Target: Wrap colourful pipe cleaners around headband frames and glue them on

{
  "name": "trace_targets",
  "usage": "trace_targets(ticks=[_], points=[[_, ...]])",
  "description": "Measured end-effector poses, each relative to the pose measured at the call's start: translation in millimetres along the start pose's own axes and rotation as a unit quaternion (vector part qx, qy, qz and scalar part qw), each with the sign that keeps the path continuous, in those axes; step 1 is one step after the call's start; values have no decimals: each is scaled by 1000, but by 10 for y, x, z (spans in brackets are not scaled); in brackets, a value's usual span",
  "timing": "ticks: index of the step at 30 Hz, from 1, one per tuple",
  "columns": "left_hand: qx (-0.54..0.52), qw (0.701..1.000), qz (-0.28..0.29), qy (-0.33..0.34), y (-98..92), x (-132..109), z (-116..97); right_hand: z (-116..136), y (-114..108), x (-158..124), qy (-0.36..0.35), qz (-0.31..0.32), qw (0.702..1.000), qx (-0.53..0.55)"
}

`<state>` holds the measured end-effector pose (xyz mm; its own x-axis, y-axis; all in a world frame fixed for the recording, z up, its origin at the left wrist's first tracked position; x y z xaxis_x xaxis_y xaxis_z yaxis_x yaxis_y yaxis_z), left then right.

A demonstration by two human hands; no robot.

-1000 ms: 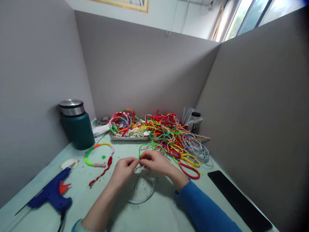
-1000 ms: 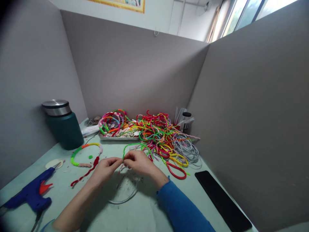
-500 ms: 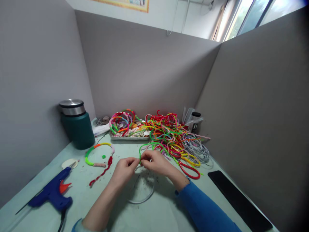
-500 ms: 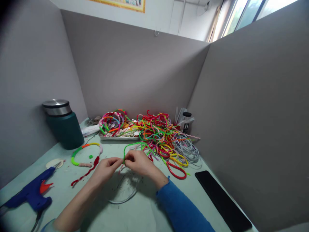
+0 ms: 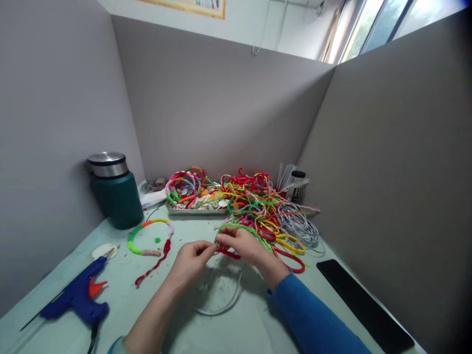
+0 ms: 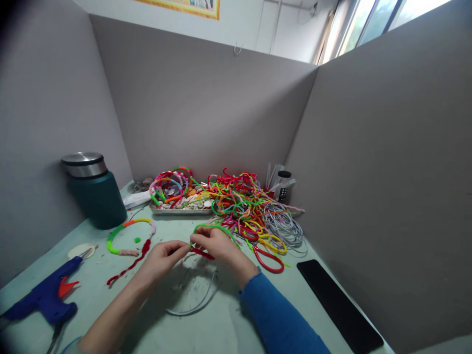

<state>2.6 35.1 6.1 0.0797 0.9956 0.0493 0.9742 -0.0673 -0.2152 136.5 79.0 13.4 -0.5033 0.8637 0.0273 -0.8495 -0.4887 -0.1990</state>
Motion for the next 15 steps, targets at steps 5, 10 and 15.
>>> trace_targets(ticks=[5, 10, 15], points=[[-18, 1000, 16, -7, 24, -13, -17, 2, -23, 3, -3, -29, 999, -16], [-20, 1000, -13, 0, -8, -12, -49, 19, -30, -4, -2, -36, 999, -13], [-8, 1000, -27, -2, -22, -10, -41, -9, -44, 6, 6, -37, 999, -1]])
Point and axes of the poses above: each hand's wrist, its own x-axis towards the middle knuckle, its own y-axis out of the palm, z = x × y, the point moved 4 cm from there along x, towards the middle knuckle, and after that the axes turned 6 degrees about -x, right-handed, at the moved point
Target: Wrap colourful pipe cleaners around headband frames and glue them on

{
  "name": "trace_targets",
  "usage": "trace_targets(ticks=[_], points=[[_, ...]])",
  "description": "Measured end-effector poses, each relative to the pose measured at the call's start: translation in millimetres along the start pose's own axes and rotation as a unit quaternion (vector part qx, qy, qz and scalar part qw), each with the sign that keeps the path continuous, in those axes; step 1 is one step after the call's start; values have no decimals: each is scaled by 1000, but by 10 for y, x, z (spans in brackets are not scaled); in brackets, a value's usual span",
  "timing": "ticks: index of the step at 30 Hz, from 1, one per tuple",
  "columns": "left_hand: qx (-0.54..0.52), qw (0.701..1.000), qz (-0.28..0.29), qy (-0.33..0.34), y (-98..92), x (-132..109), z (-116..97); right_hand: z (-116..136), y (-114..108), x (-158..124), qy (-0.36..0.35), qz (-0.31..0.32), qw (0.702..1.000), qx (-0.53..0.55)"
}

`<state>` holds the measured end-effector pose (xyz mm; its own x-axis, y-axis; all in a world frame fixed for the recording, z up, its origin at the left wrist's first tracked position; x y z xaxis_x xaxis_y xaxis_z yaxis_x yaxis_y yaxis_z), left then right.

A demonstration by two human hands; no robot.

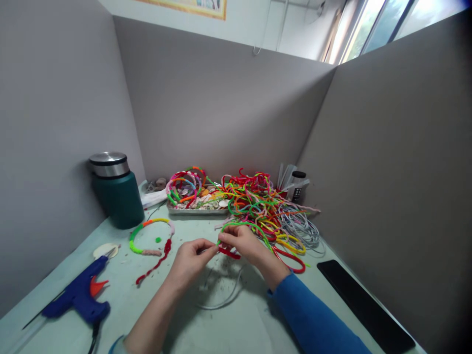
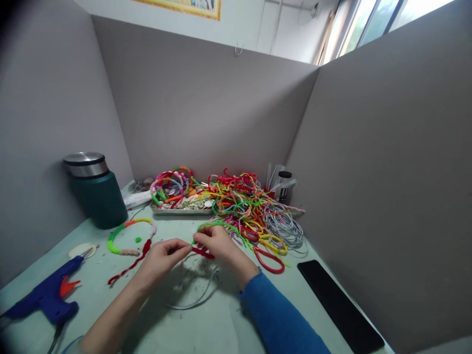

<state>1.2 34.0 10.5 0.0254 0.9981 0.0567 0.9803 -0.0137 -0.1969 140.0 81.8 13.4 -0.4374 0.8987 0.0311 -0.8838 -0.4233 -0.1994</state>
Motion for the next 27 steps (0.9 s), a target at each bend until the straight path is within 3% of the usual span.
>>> trace_targets(ticks=[3, 7, 12, 18, 23, 27], points=[[-11, 1000, 2, 10, 10, -15, -35, -32, -14, 1, 36, 5, 999, 36], [-32, 999, 22, 26, 31, -39, -98, -50, 1, -20, 90, 70, 988, 102], [-13, 996, 22, 84, 31, -61, -128, -54, -9, -18, 88, 108, 981, 132], [72, 982, -16, 174, -1, -109, -142, -147, 32, -23, 141, 143, 974, 109], [115, 967, 10, 227, 17, -130, -208, -157, 54, -48, 159, 172, 966, 109], [118, 965, -9, 232, 0, -119, -208, -98, 35, -43, 127, 140, 980, 61]])
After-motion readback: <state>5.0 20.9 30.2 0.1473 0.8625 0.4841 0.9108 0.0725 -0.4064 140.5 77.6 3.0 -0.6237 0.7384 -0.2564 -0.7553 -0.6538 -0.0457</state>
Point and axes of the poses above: each hand's wrist, its own x-axis towards the middle knuckle, its own y-axis out of the palm, z = x × y, the point moved 4 cm from there along x, towards the middle knuckle, and after that the axes turned 6 degrees about -x, right-handed, at the moved point
